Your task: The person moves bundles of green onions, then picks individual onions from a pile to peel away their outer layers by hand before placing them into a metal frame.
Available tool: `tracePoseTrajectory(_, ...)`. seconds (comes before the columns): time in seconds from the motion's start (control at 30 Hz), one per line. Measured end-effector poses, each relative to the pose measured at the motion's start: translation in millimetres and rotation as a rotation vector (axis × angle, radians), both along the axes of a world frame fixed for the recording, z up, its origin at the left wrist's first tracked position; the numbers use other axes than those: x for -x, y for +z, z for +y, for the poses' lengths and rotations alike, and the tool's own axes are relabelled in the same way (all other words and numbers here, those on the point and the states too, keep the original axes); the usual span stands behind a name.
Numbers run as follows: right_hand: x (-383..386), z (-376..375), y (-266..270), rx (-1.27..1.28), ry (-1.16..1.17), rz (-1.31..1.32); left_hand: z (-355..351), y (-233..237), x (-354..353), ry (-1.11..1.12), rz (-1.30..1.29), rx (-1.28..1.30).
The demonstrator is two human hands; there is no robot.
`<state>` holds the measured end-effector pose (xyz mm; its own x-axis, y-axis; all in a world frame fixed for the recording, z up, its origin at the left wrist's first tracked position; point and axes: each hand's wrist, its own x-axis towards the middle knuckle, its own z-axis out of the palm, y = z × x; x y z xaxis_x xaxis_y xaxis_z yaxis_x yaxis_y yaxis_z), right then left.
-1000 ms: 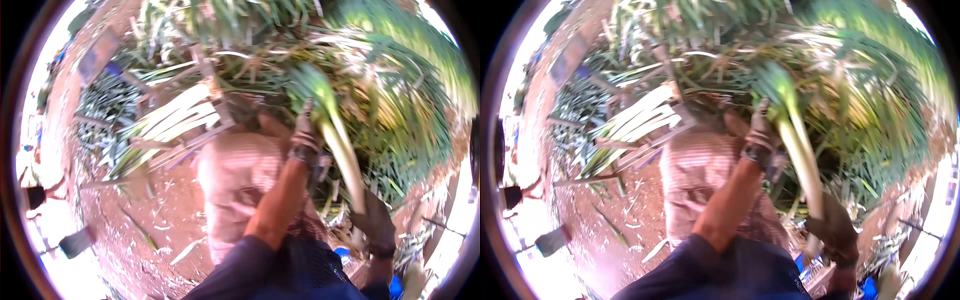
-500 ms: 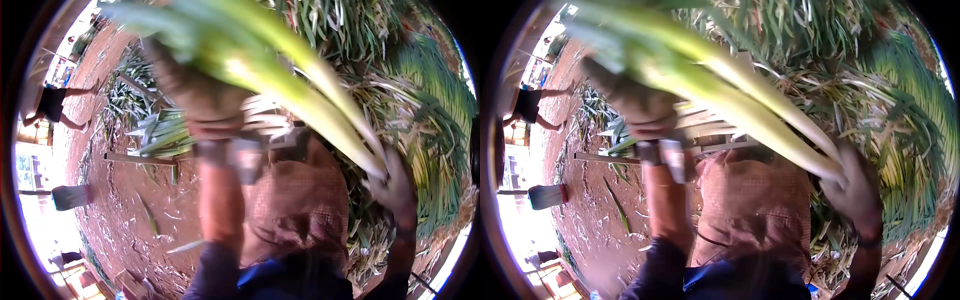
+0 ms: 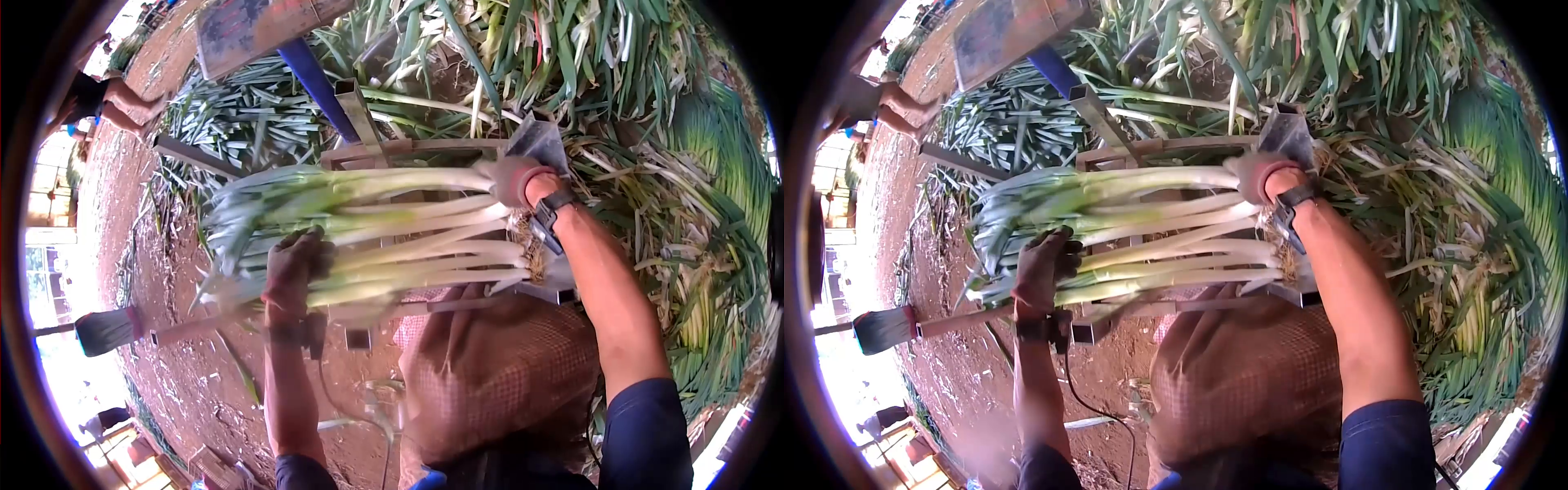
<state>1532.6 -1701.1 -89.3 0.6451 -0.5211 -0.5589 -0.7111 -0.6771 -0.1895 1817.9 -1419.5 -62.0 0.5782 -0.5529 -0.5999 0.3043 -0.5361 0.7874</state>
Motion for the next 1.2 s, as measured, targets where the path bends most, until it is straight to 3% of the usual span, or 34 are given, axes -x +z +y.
tracePoseTrajectory(0.07, -5, -4, -9, -0.032, 0.022, 0.0, -28, 12, 4, -0.019, -0.213, 0.056)
tracePoseTrajectory(0.13, -15, -3, 11, -0.007, 0.03, 0.105, -60, -13, -8, -0.184, -0.526, 0.366)
tracePoseTrajectory(0.2, -16, -8, 1, 0.022, 0.048, 0.1, -99, -21, -25, -0.554, -1.192, 0.352)
tracePoseTrajectory(0.23, -16, -9, -5, 0.03, 0.053, 0.103, -114, -39, -34, -0.645, -1.376, 0.269)
tracePoseTrajectory(0.27, -16, -10, -10, 0.035, 0.057, 0.105, -115, -53, -43, -0.651, -1.369, 0.274)
tracePoseTrajectory(0.37, -9, -3, -5, 0.052, 0.035, 0.051, -117, -52, -39, -0.978, -1.218, -0.115)
tracePoseTrajectory(0.47, -11, 1, -16, 0.073, 0.088, 0.085, -86, -80, -40, -0.956, -1.351, 0.045)
tracePoseTrajectory(0.53, -12, -2, -23, 0.065, 0.063, 0.128, -88, -69, -36, -0.935, -1.309, 0.104)
tracePoseTrajectory(0.6, -12, -1, -29, 0.168, 0.142, 0.113, -98, -53, -30, -1.043, -1.236, -0.204)
tracePoseTrajectory(0.63, -13, -1, -37, 0.213, 0.217, 0.103, -94, -47, -29, -1.033, -1.254, -0.189)
tracePoseTrajectory(0.67, -2, 0, -48, 0.258, 0.269, 0.119, -78, -113, -74, -1.087, -1.49, 0.102)
tracePoseTrajectory(0.73, 15, 5, -122, 1.236, 0.826, 0.353, -84, -110, -71, -1.111, -1.543, 0.246)
tracePoseTrajectory(0.77, 12, 10, -99, 0.719, 0.341, -0.369, -83, -145, -91, -1.03, -1.397, 0.18)
tracePoseTrajectory(0.8, 7, 30, -9, 0.278, 0.055, -0.253, -89, -143, -95, -1.081, -1.449, 0.311)
tracePoseTrajectory(0.83, 35, 45, 38, 0.22, 0.037, -0.529, -92, -152, -108, -1.144, -1.38, 0.233)
tracePoseTrajectory(0.87, 45, 60, 65, 0.28, -0.032, -0.537, -102, -139, -98, -1.053, -1.212, -0.176)
tracePoseTrajectory(0.9, 83, 75, 133, 0.047, -0.109, -0.541, -95, -145, -120, -1.132, -1.334, 0.069)
tracePoseTrajectory(0.93, 110, 87, 146, -0.051, -0.178, -0.512, -89, -150, -140, -1.188, -1.445, 0.319)
tracePoseTrajectory(1.0, 179, 117, 102, 0.168, -0.319, -1.027, -77, -89, -99, -0.854, -1.059, 0.063)
tracePoseTrajectory(1.07, 256, 140, 85, 0.242, -0.477, -1.022, -55, -78, -124, -0.717, -0.955, -0.029)
tracePoseTrajectory(1.13, 337, 164, 54, 0.225, -0.741, -0.918, -30, -50, -114, -0.607, -1.095, -0.008)
tracePoseTrajectory(1.2, 419, 181, 30, 0.147, -0.948, -0.634, 11, -28, -83, -0.531, -1.249, -0.029)
